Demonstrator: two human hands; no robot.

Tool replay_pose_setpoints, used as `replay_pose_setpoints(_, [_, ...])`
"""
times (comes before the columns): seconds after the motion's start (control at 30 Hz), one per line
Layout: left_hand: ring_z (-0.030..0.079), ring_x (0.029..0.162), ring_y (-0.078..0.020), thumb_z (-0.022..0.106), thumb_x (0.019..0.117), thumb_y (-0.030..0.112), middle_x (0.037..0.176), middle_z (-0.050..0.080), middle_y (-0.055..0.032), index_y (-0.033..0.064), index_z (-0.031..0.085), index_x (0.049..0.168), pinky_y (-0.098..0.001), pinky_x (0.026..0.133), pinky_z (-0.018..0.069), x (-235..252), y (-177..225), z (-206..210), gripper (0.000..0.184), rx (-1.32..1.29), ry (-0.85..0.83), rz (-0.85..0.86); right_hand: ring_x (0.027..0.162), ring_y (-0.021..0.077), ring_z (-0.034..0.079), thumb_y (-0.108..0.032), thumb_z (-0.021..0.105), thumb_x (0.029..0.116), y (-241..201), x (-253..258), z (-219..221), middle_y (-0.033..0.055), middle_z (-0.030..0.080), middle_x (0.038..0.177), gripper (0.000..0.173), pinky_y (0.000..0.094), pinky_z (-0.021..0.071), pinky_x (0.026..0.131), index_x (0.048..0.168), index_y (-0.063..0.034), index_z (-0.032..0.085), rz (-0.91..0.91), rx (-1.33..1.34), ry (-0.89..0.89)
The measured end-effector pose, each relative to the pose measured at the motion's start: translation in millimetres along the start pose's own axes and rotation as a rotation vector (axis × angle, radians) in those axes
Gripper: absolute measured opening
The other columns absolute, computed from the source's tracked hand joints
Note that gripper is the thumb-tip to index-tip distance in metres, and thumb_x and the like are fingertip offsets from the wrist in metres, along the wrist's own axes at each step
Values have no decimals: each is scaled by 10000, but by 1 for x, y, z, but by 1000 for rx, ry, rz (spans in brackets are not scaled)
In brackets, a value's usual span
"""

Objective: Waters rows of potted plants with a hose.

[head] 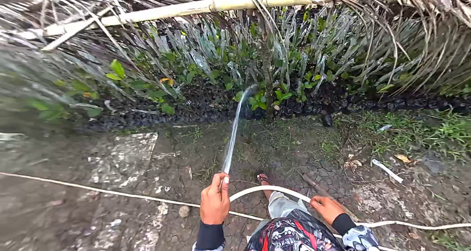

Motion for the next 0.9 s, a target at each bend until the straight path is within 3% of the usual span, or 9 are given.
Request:
replay_pose_setpoints(0.1, [611, 519, -154, 412, 1054, 427, 620, 625, -11, 118, 716, 1058, -388, 489, 516, 33, -5, 14, 433, 41, -72, 35, 1079, 372, 682, -398, 504, 1057, -18, 33, -2, 176, 746, 1068, 394, 622, 476, 983, 1114, -115, 772, -16, -8, -30])
replay_pose_setpoints(0.27, [616, 517, -157, 409, 1054, 407, 619, 627, -17, 111, 716, 1066, -385, 489, 516, 105, -10, 29, 427, 55, -44, 63, 1042, 373, 689, -407, 497, 1052, -43, 90, -19, 180, 746, 1044, 410, 623, 487, 959, 1094, -108, 775, -6, 43, 7])
replay_pose_setpoints(0.43, [605, 508, -144, 405, 1064, 415, 611, 620, -6, 121, 715, 1064, -373, 481, 513, 167, -17, 28, 427, 58, -73, 130, 1099, 367, 679, -437, 488, 1054, -83, 123, -46, 168, 746, 1093, 423, 623, 478, 992, 1112, -132, 774, 15, 14, -18])
replay_pose_setpoints(0.6, [593, 490, -145, 398, 1062, 413, 599, 607, -6, 113, 713, 1051, -368, 466, 505, 192, -18, 24, 435, 59, -84, 150, 1127, 362, 668, -438, 498, 1062, -112, 128, -63, 162, 744, 1124, 411, 616, 461, 1012, 1128, -145, 779, 65, 36, -24])
replay_pose_setpoints(0.9, [572, 487, -100, 389, 1067, 434, 598, 596, 21, 128, 705, 1033, -331, 458, 487, 222, -49, -2, 441, 41, -93, 202, 1174, 360, 660, -484, 494, 1049, -145, 127, -38, 151, 743, 1165, 443, 619, 459, 1036, 1150, -161, 780, 100, 42, -39])
Point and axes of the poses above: each hand's wrist, its own x-axis towards the middle knuckle, its own z-axis out of the palm, y = z × x, the point moved 1 cm from there along x, towards the middle knuckle
